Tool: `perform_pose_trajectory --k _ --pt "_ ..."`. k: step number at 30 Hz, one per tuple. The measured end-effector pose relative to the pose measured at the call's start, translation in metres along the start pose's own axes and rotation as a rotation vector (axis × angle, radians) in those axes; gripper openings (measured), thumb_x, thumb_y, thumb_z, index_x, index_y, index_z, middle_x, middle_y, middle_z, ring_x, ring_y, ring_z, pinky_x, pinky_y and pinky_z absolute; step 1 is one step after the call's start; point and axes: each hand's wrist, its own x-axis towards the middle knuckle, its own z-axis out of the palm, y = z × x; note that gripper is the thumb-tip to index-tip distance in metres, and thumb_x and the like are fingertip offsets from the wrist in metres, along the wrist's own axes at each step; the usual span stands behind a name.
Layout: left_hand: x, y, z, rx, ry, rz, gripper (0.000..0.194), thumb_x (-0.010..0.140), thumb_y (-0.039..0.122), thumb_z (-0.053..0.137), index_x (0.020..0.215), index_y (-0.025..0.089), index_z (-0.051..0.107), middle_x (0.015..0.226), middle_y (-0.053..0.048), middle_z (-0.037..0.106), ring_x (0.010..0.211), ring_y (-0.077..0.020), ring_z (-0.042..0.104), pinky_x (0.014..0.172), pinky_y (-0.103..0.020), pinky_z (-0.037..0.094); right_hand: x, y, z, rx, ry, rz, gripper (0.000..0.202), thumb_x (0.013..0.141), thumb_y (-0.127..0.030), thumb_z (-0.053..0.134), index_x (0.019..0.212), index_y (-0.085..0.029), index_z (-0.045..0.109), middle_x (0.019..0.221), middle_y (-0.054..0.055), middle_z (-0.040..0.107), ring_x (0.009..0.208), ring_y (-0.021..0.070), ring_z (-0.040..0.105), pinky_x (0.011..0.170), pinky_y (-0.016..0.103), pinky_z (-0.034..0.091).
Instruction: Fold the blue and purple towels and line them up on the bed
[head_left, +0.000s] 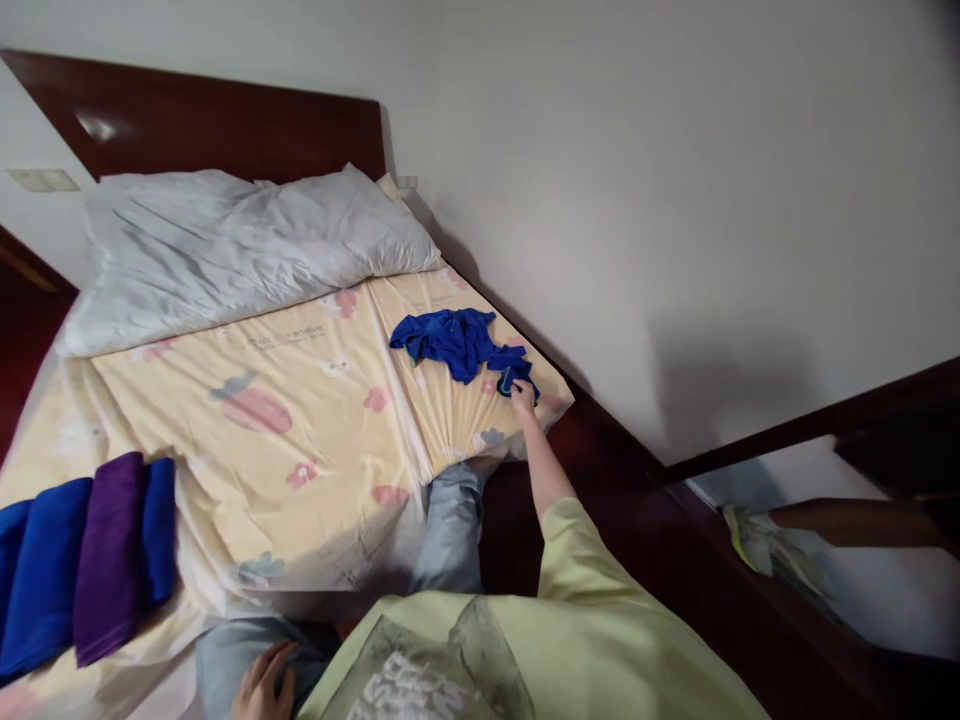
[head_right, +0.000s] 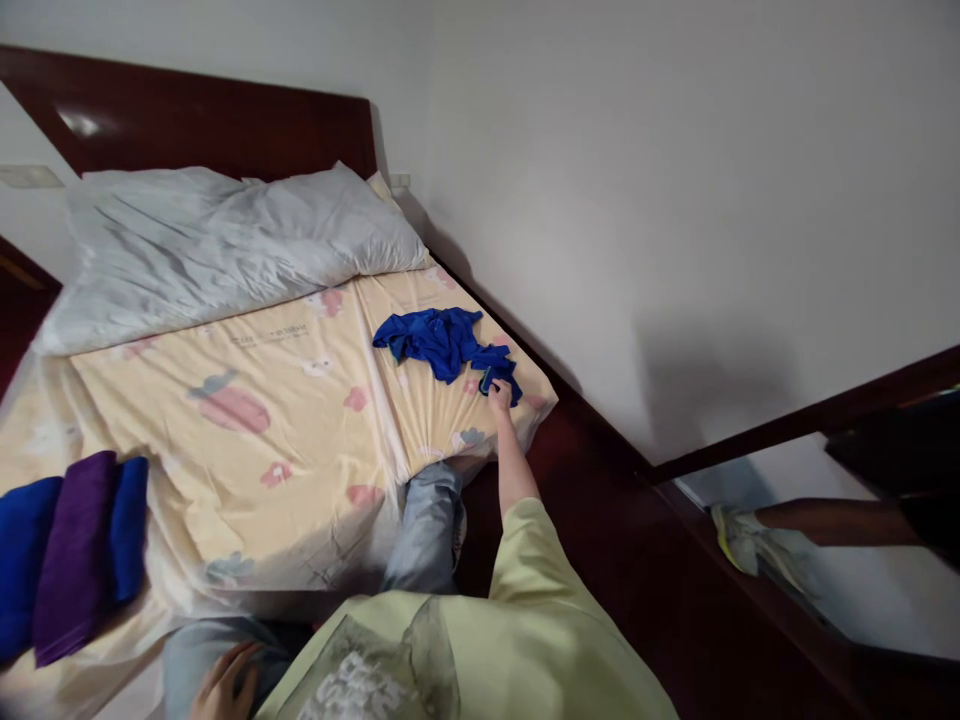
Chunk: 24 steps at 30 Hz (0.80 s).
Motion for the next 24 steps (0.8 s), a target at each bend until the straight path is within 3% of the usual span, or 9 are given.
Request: perform_pose_trajectory --k 5,10,15,20,24 --pt "0.001 0.008 0.0 0.06 -0.056 0.043 0.026 0.079 0.057 0.053 0.082 0.042 0.074 0.098 0.007 0.079 0.096 -0.0281 0.074 0.094 -0.049 0.06 0.033 -0.02 -0.049 0.279 0.106 -0.18 0.043 0.086 -0.036 0.055 0.114 -0.012 0.077 0.118 0.018 0.075 0.112 0.0247 0.069 0.104 0.043 0.054" --pt "0.003 0.009 0.004 0.066 -0.06 0.045 0.026 0.088 0.046 0.048 0.093 0.037 0.072 0.106 0.006 0.078 0.101 -0.0231 0.073 0.096 -0.044 0.059 0.052 -0.054 -0.075 0.487 0.136 -0.291 0.046 0.079 -0.041 0.069 0.116 -0.014 0.076 0.121 0.015 0.074 0.113 0.0243 0.069 0.104 0.046 0.054" --pt "0.018 0.029 0.002 0.082 -0.117 0.077 0.028 0.091 0.037 0.046 0.1 0.03 0.072 0.109 0.002 0.076 0.096 -0.02 0.072 0.09 -0.034 0.059 0.044 -0.09 -0.084 0.578 0.087 -0.424 0.049 0.074 -0.029 0.076 0.122 -0.019 0.074 0.128 0.012 0.071 0.117 0.0251 0.069 0.108 0.049 0.053" --pt "0.041 0.071 -0.005 0.04 -0.13 0.156 0.037 0.093 0.037 0.042 0.105 0.021 0.072 0.11 -0.006 0.073 0.097 -0.0213 0.071 0.091 -0.032 0.057 0.02 -0.128 -0.08 0.611 0.065 -0.54 0.044 0.073 -0.028 0.076 0.116 -0.018 0.077 0.127 0.012 0.071 0.119 0.0269 0.069 0.111 0.053 0.051" --pt "0.059 0.106 -0.006 -0.069 -0.113 0.173 0.035 0.092 0.037 0.044 0.101 0.02 0.073 0.111 -0.008 0.073 0.091 -0.0216 0.071 0.088 -0.035 0.058 -0.012 -0.159 -0.069 0.703 0.032 -0.547 0.033 0.074 -0.033 0.075 0.103 -0.019 0.079 0.114 0.009 0.075 0.114 0.027 0.071 0.111 0.053 0.051"
